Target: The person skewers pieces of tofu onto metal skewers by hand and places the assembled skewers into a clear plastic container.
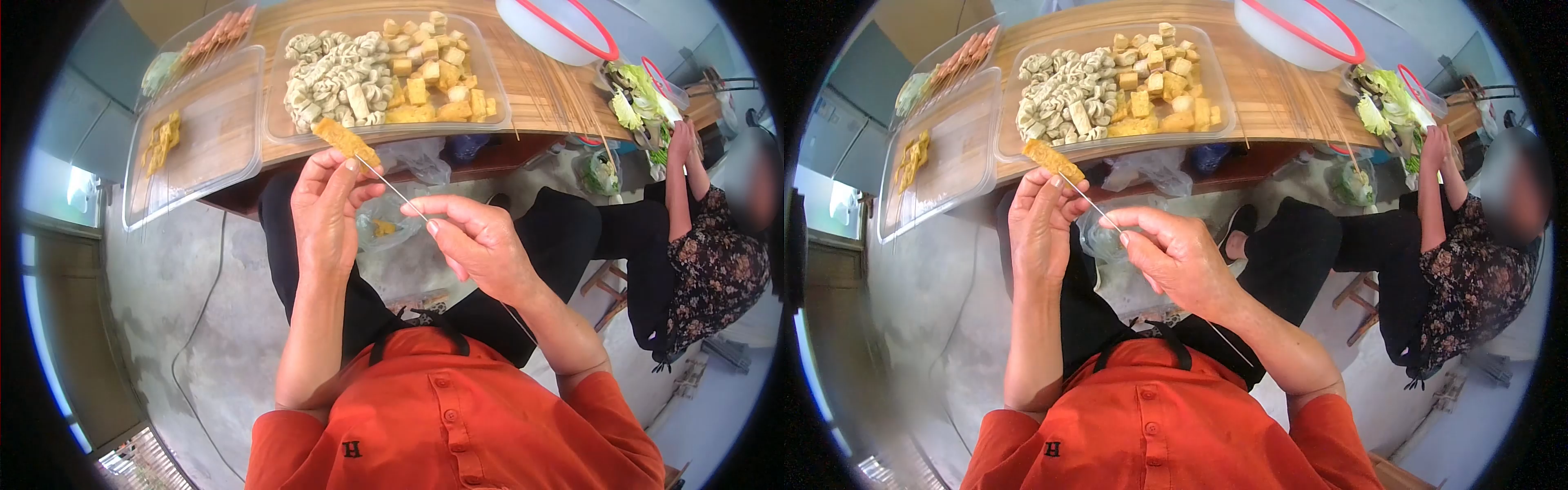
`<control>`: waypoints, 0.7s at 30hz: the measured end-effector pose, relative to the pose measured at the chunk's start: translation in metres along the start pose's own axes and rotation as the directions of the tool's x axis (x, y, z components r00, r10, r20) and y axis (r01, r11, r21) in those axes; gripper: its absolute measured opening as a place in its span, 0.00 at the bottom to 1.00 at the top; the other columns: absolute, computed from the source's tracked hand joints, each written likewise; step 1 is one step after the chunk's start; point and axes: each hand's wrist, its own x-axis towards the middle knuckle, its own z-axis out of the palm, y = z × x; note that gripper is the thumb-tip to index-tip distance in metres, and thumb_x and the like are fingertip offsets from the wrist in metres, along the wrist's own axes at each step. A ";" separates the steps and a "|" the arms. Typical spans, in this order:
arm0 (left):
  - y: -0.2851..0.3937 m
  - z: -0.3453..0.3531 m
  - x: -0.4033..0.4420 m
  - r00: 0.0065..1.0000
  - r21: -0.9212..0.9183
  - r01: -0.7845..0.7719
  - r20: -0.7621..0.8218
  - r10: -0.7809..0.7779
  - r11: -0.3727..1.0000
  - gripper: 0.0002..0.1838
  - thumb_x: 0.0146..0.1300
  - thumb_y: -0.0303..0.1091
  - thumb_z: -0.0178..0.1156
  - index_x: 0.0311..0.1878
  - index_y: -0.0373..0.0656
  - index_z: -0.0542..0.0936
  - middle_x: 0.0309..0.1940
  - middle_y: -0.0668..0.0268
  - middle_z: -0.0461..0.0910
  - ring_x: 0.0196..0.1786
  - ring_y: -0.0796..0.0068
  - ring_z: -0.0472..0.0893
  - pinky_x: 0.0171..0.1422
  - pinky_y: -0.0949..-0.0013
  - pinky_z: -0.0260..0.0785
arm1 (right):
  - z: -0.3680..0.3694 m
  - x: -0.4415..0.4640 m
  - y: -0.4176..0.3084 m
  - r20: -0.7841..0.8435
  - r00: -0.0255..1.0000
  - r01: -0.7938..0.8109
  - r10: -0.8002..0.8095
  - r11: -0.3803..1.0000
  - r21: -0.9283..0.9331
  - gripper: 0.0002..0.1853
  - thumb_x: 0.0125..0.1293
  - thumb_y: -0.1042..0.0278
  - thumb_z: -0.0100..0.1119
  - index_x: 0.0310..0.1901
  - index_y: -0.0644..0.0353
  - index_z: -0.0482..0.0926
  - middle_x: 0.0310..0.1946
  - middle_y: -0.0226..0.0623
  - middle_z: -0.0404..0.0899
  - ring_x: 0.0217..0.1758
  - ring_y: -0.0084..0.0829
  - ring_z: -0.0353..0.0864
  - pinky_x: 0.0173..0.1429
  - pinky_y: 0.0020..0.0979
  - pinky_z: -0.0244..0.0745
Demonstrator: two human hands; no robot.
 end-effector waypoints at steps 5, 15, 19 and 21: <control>0.001 0.003 -0.001 0.998 0.024 -0.057 -0.013 0.057 0.998 0.05 0.66 0.24 0.58 0.43 0.39 0.74 0.37 0.62 0.80 0.40 0.68 0.83 0.41 0.68 0.79 | 0.000 -0.002 0.000 -0.014 0.999 -0.032 0.032 0.999 0.011 0.14 0.71 0.74 0.48 0.55 0.62 0.79 0.18 0.19 0.68 0.16 0.08 0.60 0.21 0.16 0.56; 0.000 0.007 -0.003 0.976 0.243 -0.213 0.005 0.218 0.946 0.05 0.66 0.23 0.58 0.43 0.34 0.75 0.36 0.61 0.80 0.38 0.72 0.83 0.44 0.69 0.78 | -0.001 -0.001 0.004 -0.028 0.999 -0.036 0.038 0.995 0.090 0.14 0.71 0.74 0.48 0.54 0.62 0.79 0.18 0.18 0.67 0.16 0.08 0.59 0.20 0.16 0.54; -0.001 0.007 -0.004 0.958 0.370 -0.278 0.036 0.286 0.886 0.05 0.65 0.21 0.58 0.43 0.32 0.76 0.36 0.61 0.81 0.38 0.75 0.82 0.45 0.70 0.78 | -0.001 -0.001 0.005 -0.027 0.999 -0.042 0.044 0.994 0.101 0.14 0.72 0.74 0.47 0.54 0.63 0.79 0.17 0.17 0.66 0.15 0.08 0.58 0.20 0.17 0.53; -0.001 0.008 -0.007 0.966 0.377 -0.253 0.054 0.251 0.891 0.05 0.65 0.21 0.59 0.43 0.33 0.76 0.36 0.61 0.81 0.38 0.75 0.82 0.45 0.71 0.78 | -0.001 0.001 0.005 -0.030 0.999 -0.034 0.037 0.995 0.096 0.14 0.72 0.74 0.48 0.54 0.63 0.78 0.17 0.17 0.66 0.15 0.08 0.58 0.20 0.17 0.52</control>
